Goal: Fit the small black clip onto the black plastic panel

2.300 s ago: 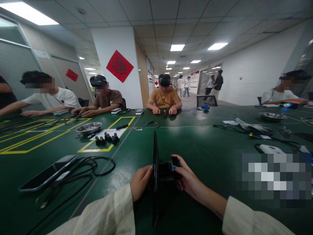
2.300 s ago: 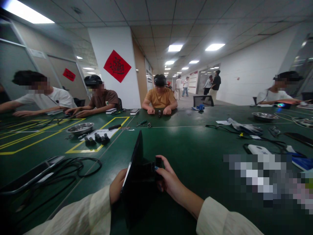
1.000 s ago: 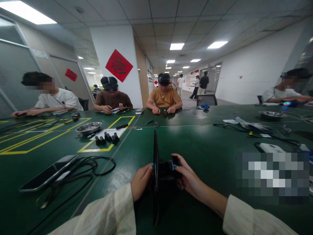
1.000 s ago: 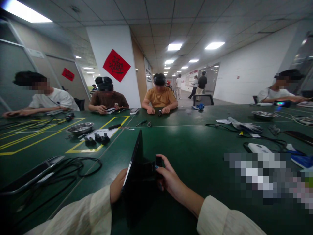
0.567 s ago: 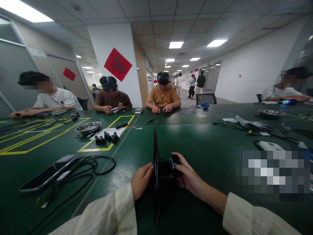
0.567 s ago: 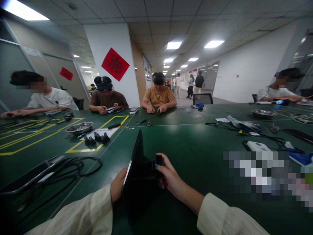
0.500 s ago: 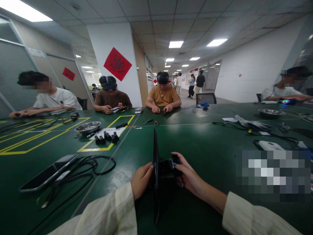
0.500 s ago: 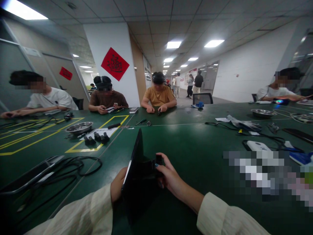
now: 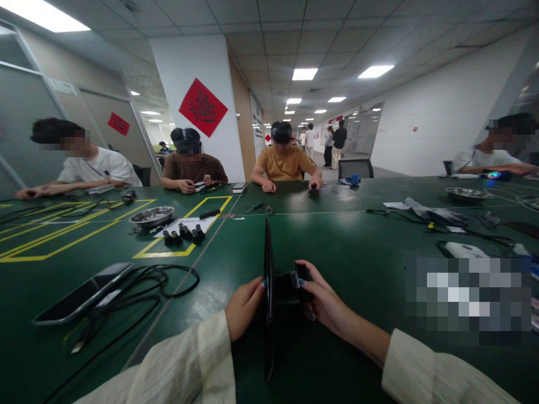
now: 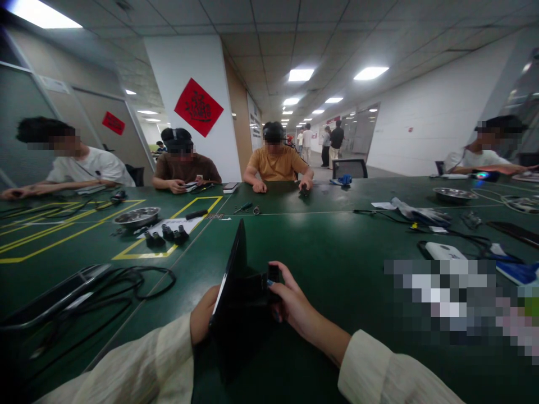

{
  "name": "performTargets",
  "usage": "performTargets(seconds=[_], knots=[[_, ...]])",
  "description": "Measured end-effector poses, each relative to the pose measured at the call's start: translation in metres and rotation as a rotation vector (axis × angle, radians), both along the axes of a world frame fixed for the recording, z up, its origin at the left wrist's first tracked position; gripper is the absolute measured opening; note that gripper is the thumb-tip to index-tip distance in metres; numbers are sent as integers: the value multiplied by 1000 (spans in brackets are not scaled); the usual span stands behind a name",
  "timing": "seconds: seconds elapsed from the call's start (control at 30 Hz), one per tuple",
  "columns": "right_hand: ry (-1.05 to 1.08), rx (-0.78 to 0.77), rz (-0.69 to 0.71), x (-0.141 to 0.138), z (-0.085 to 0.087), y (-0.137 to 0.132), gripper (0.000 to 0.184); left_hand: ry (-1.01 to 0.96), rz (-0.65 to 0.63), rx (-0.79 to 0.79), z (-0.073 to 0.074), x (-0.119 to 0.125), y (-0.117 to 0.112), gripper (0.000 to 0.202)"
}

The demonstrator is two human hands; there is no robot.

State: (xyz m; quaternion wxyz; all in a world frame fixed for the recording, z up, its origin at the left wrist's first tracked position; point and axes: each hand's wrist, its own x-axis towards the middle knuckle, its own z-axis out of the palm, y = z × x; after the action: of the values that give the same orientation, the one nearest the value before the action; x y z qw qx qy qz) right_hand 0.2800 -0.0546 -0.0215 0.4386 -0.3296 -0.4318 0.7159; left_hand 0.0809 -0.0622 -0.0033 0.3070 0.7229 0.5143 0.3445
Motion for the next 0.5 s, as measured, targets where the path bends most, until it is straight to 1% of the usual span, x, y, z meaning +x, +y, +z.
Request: performTargets(seconds=[0.2, 0.33, 0.5], knots=[[7, 12, 24, 1, -3, 1, 50, -10, 11, -1, 3, 3, 0, 41], [13, 18, 26, 1, -7, 2, 50, 8, 15, 29, 7, 5, -5, 42], [1, 14, 13, 1, -2, 0, 52, -16, 32, 33, 7, 4, -6, 39]])
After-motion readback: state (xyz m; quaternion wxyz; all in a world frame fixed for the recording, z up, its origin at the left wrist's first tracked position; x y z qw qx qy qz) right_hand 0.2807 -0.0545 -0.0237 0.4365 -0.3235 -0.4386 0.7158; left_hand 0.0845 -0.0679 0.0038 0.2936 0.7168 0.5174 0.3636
